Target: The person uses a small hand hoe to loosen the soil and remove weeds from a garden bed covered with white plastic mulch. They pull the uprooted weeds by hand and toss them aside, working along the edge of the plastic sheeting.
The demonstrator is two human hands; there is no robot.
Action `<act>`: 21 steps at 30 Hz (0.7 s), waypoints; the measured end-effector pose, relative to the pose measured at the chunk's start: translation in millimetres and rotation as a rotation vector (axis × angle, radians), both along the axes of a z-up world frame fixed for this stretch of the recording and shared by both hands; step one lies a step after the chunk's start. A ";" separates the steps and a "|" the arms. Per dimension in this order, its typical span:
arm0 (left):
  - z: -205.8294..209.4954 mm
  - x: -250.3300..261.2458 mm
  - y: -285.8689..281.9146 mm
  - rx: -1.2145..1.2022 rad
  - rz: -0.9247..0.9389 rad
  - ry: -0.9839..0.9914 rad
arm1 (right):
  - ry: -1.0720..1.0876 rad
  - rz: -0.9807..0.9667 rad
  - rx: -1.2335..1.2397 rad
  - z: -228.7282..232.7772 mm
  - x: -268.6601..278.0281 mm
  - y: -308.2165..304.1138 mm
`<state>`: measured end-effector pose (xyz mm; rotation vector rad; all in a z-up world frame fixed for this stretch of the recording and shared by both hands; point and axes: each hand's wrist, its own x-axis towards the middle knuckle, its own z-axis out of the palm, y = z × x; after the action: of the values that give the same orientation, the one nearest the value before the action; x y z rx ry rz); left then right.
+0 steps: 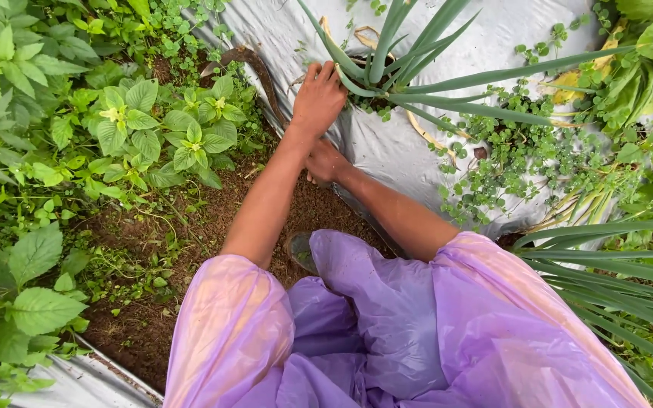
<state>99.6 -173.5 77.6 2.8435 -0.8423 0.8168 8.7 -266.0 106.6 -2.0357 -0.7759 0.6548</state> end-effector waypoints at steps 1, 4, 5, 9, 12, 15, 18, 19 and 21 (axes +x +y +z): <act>7.8 -5.8 3.5 0.002 0.005 0.002 | 0.002 0.005 0.002 5.9 -3.3 1.3; 26.3 -13.3 20.4 -0.087 0.011 0.135 | 0.199 -0.070 -0.170 6.2 -4.2 6.7; 26.7 -15.8 29.5 -0.111 0.052 0.234 | 0.178 -0.071 -0.184 -6.7 -4.6 8.4; -11.4 -38.4 71.8 -0.105 0.238 0.484 | 0.175 -0.162 -0.447 -4.6 -5.8 19.7; -2.4 -79.4 93.2 -0.113 0.218 0.503 | -0.089 -0.266 -0.386 24.0 -2.7 0.2; -31.2 -90.2 108.9 -0.062 0.190 0.498 | -0.481 -0.482 -0.351 73.2 23.0 -15.7; -42.2 -102.7 111.8 0.005 0.184 0.506 | -0.511 -0.458 -0.500 79.9 14.4 -26.8; -42.5 -107.2 114.1 0.006 0.187 0.502 | -0.515 -0.457 -0.496 69.8 19.0 -25.7; -44.5 -113.9 115.8 0.072 0.142 0.490 | -0.387 -0.486 -0.503 48.9 29.6 -26.1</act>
<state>-14.2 -57.7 33.2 2.9846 -0.6142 0.0768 38.3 -292.1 155.5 -2.7333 -0.3035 0.1798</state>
